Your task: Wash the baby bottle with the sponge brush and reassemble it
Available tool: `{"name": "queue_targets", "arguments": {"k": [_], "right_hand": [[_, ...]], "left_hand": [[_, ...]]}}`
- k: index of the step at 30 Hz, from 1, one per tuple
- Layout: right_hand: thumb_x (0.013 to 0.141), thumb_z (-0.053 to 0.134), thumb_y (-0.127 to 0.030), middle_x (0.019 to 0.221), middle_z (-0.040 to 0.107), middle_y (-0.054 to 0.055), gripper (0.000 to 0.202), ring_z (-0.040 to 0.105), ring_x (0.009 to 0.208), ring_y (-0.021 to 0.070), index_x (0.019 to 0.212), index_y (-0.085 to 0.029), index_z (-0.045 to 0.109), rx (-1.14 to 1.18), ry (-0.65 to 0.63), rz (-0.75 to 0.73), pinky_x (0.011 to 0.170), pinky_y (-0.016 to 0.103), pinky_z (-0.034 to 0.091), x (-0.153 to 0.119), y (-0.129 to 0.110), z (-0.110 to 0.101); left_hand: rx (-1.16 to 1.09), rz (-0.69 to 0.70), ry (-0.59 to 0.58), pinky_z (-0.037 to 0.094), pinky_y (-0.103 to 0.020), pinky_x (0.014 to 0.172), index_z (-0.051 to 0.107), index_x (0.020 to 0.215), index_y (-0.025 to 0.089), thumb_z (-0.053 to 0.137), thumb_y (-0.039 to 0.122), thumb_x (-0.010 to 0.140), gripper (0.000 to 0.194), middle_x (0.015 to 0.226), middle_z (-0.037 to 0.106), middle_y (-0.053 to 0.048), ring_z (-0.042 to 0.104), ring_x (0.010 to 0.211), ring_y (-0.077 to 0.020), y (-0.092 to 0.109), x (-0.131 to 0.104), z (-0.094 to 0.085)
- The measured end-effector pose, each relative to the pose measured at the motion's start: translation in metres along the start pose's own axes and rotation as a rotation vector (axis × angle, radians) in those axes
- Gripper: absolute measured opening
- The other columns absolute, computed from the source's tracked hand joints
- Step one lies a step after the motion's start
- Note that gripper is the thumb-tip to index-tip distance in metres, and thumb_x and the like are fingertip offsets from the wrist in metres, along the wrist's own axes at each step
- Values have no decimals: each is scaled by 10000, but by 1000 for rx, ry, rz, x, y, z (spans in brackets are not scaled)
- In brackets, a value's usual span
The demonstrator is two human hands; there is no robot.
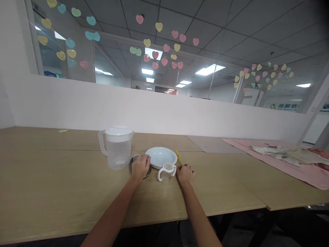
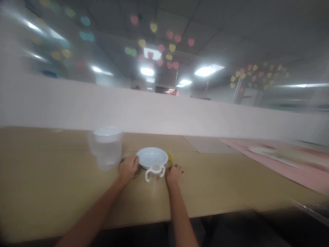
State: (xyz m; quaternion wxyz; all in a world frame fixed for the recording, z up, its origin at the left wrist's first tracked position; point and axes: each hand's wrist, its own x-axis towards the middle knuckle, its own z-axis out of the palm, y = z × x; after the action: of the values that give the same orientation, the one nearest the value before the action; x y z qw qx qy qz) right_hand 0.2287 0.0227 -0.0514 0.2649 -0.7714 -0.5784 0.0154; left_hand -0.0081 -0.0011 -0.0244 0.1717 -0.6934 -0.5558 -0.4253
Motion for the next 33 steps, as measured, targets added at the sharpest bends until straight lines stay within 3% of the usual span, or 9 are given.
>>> {"name": "queue_targets", "arguments": {"k": [5, 8, 15, 21, 29, 33], "right_hand": [[891, 514, -253, 1159, 624, 177, 269, 527, 1160, 309, 979, -164, 752, -16, -21, 9, 949, 431, 353, 1, 1, 3], [901, 486, -231, 1183, 615, 188, 292, 523, 1171, 306, 1014, -144, 741, -38, -31, 4, 949, 425, 361, 2, 0, 3], [933, 405, -175, 1229, 582, 226, 355, 506, 1179, 308, 1097, -91, 708, -104, -60, -19, 958, 436, 356, 0, -4, 6], [951, 390, -168, 1228, 576, 243, 361, 504, 1178, 310, 1142, -88, 685, -165, -64, -26, 971, 440, 334, -1, -6, 7], [936, 370, -112, 1183, 608, 252, 363, 553, 1127, 317, 1143, -41, 659, -125, 47, 49, 919, 414, 346, -1, -5, 6], [952, 329, -110, 1147, 636, 229, 375, 573, 1107, 316, 1111, -50, 663, -66, 109, 82, 899, 410, 347, 3, -4, 10]], "left_hand": [[247, -247, -257, 486, -350, 822, 701, 990, 128, 312, 327, 1001, 437, 986, 726, -151, 665, 950, -259, -17, 9, 0], [284, -295, -333, 480, -367, 848, 725, 957, 123, 324, 355, 996, 465, 1026, 724, -173, 662, 983, -275, -17, 10, 0], [320, -324, -378, 479, -395, 864, 758, 856, 109, 301, 460, 994, 593, 970, 738, -189, 652, 1029, -316, -15, 8, -1], [350, -315, -380, 479, -384, 847, 759, 824, 113, 293, 456, 995, 603, 892, 739, -188, 663, 1002, -308, -16, 8, 1], [349, -257, -311, 449, -366, 846, 759, 880, 96, 337, 404, 988, 533, 919, 725, -186, 662, 971, -285, -8, 14, -13], [252, -302, -253, 449, -317, 792, 762, 890, 144, 366, 353, 988, 459, 941, 731, -135, 670, 909, -240, -10, 17, -16]]}}
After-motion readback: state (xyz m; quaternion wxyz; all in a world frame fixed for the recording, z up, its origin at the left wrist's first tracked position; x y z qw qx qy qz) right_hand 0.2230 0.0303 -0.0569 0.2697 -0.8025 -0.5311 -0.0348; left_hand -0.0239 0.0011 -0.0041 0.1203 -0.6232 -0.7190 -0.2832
